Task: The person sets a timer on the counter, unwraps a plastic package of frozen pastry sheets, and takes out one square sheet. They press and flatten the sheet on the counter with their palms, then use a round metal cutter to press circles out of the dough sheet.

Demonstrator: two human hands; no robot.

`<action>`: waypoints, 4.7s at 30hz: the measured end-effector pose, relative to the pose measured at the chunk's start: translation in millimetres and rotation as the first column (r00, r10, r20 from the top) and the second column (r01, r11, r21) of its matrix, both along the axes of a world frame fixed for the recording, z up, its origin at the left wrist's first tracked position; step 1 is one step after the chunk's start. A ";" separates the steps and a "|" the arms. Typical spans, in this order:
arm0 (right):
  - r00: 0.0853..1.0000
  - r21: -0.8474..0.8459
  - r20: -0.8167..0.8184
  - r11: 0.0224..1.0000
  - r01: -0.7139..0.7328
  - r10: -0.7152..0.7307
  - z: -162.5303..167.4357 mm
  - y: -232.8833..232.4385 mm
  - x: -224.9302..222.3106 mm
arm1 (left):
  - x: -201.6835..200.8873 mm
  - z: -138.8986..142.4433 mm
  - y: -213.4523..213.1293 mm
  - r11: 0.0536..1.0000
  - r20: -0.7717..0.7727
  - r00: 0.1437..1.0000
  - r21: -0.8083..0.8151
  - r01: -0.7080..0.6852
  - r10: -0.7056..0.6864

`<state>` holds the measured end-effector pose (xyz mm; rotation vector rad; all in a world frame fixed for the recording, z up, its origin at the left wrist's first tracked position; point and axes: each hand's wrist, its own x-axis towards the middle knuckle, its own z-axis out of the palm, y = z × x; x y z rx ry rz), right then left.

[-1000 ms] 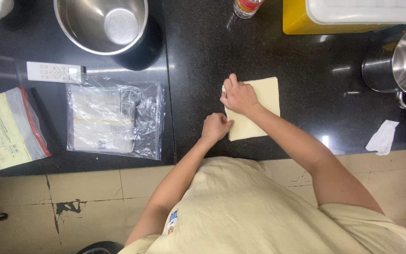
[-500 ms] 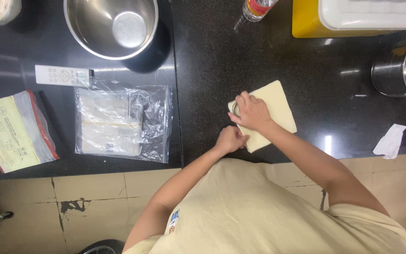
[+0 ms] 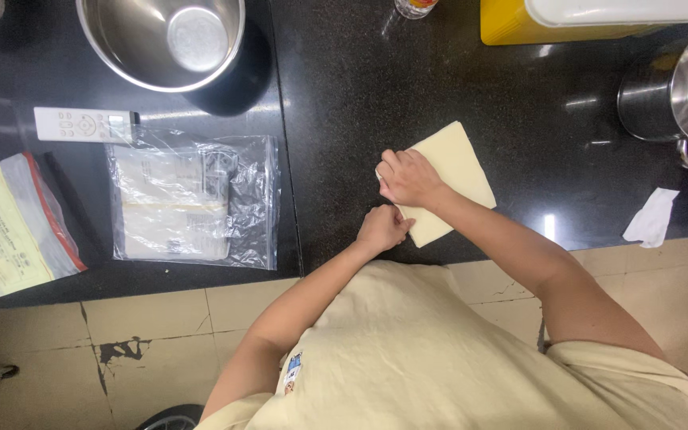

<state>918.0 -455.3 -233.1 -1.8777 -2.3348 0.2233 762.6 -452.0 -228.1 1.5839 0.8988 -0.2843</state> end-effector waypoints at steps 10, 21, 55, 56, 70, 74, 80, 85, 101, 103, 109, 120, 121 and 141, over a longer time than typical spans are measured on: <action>0.979 -0.052 0.052 0.979 -0.196 0.199 15.6 12.7 6.7 | -2.3 -14.0 -6.4 0.989 0.074 0.997 0.145 0.007 -0.018; 0.967 -0.141 0.084 0.964 -0.226 0.239 16.0 18.8 6.5 | -6.6 -20.1 -9.9 0.965 0.113 0.993 0.261 -0.015 -0.015; 0.979 -0.106 0.112 0.978 0.179 -0.167 13.2 -15.5 -29.7 | -11.8 1.4 -24.9 0.984 0.081 0.996 0.175 0.020 -0.035; 0.967 -0.116 0.107 0.963 0.244 -0.232 13.6 -14.1 -29.7 | -11.6 0.5 -25.0 0.982 0.091 0.996 0.187 0.009 -0.027; 0.977 -0.084 0.085 0.976 0.201 -0.194 20.1 2.6 -27.6 | -6.3 -12.3 -16.9 0.969 0.101 0.995 0.246 -0.019 -0.006; 0.877 0.008 0.035 0.878 0.479 -0.479 15.3 -2.3 -53.1 | -13.3 -26.4 -17.4 0.966 0.203 0.979 0.246 -0.084 0.034; 0.754 -0.107 -0.238 0.788 0.606 -0.613 14.3 -5.9 -47.1 | -35.7 -32.7 -0.1 0.965 0.109 0.989 0.234 -0.119 0.095; 0.591 -0.099 -0.598 0.781 0.616 -0.542 9.4 -21.8 -29.0 | -35.4 -28.2 34.1 0.965 0.258 0.931 -0.021 -0.261 0.257; 0.097 -0.333 -0.897 0.804 0.492 -0.431 4.2 -109.6 -16.4 | -21.9 33.4 -0.2 0.735 0.558 0.803 0.631 -0.247 -0.209; -0.058 -0.344 -0.932 0.823 0.452 -0.357 1.2 -107.0 -18.7 | -22.1 30.2 -0.7 0.757 0.553 0.815 0.604 -0.249 -0.174; -0.130 -0.400 -0.915 0.813 0.423 -0.383 -2.4 -91.2 -10.1 | -3.8 11.8 8.2 0.841 0.552 0.794 0.279 -0.464 0.255; 0.363 -0.261 -0.647 0.642 0.720 -0.671 29.1 -25.8 54.6 | 23.1 -7.4 66.4 0.938 0.244 0.907 -0.025 -0.347 0.342; 0.493 -0.164 -0.584 0.688 0.707 -0.646 32.8 -14.9 59.3 | 24.7 -6.3 68.6 0.930 0.266 0.891 -0.092 -0.356 0.367; 0.713 -0.185 -0.500 0.865 0.466 -0.491 52.4 -29.7 34.6 | 21.1 19.6 90.6 0.906 0.106 0.973 0.355 -0.229 0.204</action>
